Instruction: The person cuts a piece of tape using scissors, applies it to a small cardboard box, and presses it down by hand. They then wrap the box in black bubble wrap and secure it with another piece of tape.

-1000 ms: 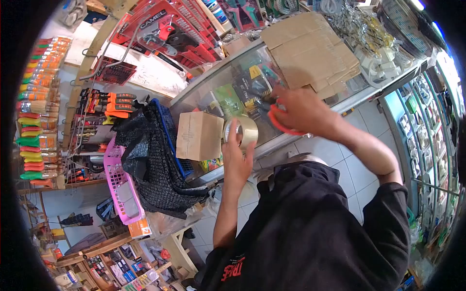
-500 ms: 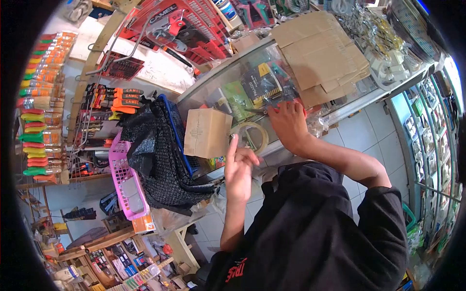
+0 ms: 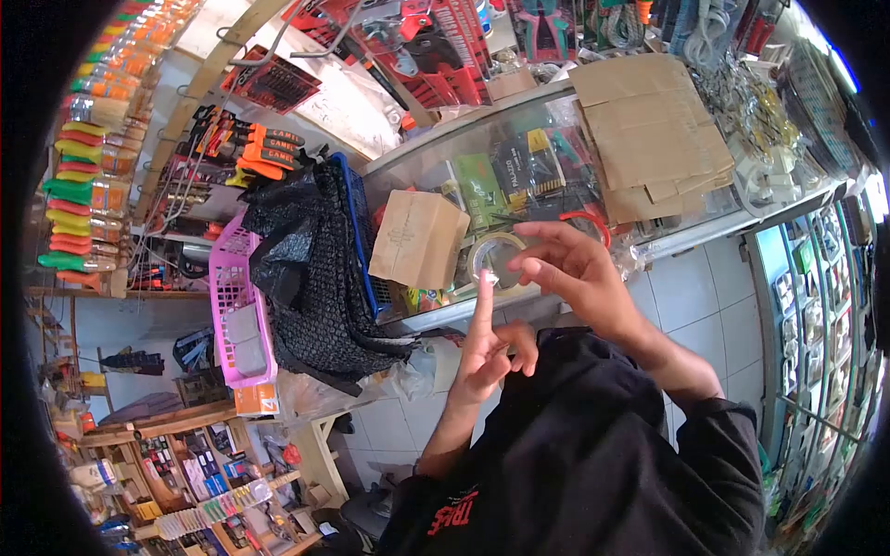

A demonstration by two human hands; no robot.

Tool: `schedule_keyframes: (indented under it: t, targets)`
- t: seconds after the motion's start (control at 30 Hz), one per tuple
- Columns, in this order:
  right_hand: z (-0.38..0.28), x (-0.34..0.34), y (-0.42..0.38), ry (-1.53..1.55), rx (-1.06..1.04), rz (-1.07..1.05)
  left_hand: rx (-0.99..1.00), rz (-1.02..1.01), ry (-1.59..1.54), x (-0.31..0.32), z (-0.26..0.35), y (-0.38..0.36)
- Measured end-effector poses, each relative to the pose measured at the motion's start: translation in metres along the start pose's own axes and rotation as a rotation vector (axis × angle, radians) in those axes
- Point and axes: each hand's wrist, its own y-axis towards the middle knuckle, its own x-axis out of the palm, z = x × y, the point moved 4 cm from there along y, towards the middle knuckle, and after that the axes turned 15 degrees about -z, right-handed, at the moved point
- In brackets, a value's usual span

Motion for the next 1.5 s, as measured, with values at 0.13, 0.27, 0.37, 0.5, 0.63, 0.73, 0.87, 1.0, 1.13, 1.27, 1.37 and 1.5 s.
schedule_keyframes:
  t: [0.13,0.27,0.37,0.5,0.63,0.73,0.87,1.0,1.13,1.27,1.37,1.5]
  targets:
    - [0.008,0.015,-0.005,0.124,0.018,0.053,-0.074,-0.041,0.096,-0.005,-0.006,0.0]
    - [0.014,0.017,-0.003,0.245,0.067,0.12,-0.1,-0.066,0.217,-0.006,-0.01,0.002]
    - [0.016,0.017,-0.002,0.268,0.049,0.173,-0.101,-0.046,0.322,-0.003,-0.007,0.005]
    - [0.017,0.014,-0.002,0.235,-0.01,0.21,-0.043,-0.061,0.391,-0.009,-0.007,0.004]
    - [0.017,0.006,-0.002,0.223,-0.087,0.234,-0.082,0.013,0.685,-0.014,0.014,0.012]
    - [0.014,0.001,-0.002,0.223,-0.135,0.246,-0.012,0.129,1.043,-0.022,0.035,0.022]
    - [0.003,-0.007,0.0,0.184,-0.144,0.215,0.066,0.521,1.699,-0.046,0.079,0.043]
    - [-0.002,-0.01,0.003,0.177,-0.059,0.193,-0.355,0.632,1.927,-0.104,0.078,0.051]
    - [0.007,-0.018,0.003,0.163,-0.051,0.176,-0.417,0.403,1.682,-0.139,0.097,0.045]
    - [0.014,-0.022,0.004,0.142,-0.017,0.182,-0.424,0.055,1.573,-0.142,0.112,0.032]
    - [0.023,-0.021,0.011,0.114,0.013,0.144,-0.439,-0.02,1.553,-0.14,0.108,0.024]
    - [0.037,-0.017,0.033,0.066,0.068,0.092,-0.321,0.077,1.542,-0.126,0.106,0.023]
